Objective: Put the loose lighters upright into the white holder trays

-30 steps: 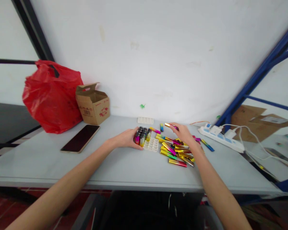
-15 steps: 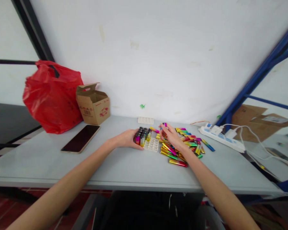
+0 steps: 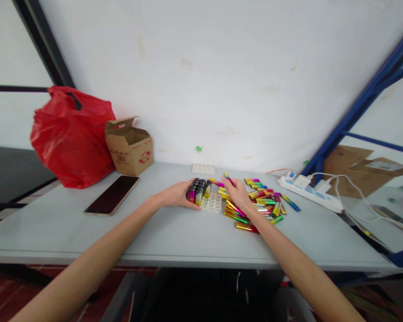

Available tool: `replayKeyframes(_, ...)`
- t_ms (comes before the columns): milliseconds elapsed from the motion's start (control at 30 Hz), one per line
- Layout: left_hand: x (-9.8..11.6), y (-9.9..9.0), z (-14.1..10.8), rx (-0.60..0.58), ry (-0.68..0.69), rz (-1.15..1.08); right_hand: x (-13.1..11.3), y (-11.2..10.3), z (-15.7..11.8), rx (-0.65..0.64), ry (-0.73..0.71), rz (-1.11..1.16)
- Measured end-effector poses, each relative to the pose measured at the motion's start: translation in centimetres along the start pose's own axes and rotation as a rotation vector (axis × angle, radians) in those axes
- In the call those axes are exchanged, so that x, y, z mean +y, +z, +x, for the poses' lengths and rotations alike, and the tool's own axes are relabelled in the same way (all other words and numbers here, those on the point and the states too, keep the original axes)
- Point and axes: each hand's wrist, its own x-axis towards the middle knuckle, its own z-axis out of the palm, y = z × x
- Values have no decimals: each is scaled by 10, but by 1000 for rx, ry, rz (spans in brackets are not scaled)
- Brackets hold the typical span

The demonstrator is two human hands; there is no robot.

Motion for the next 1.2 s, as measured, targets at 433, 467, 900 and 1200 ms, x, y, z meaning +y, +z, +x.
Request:
replayKeyframes(433,-1,0,0,-10,-17,-4,-7,2,-4,-17,-128,-43)
replayKeyframes(467,-1,0,0,-10,-18,-3,-8,2,-5,-56,-152,-46)
replayKeyframes(900,-1,0,1,-11,-20,4,-19,3,-13,-213,-333,-278)
replayKeyframes(1200,1,-1,0,-12,-14,26,-20,13,-16,-355,-409,-617)
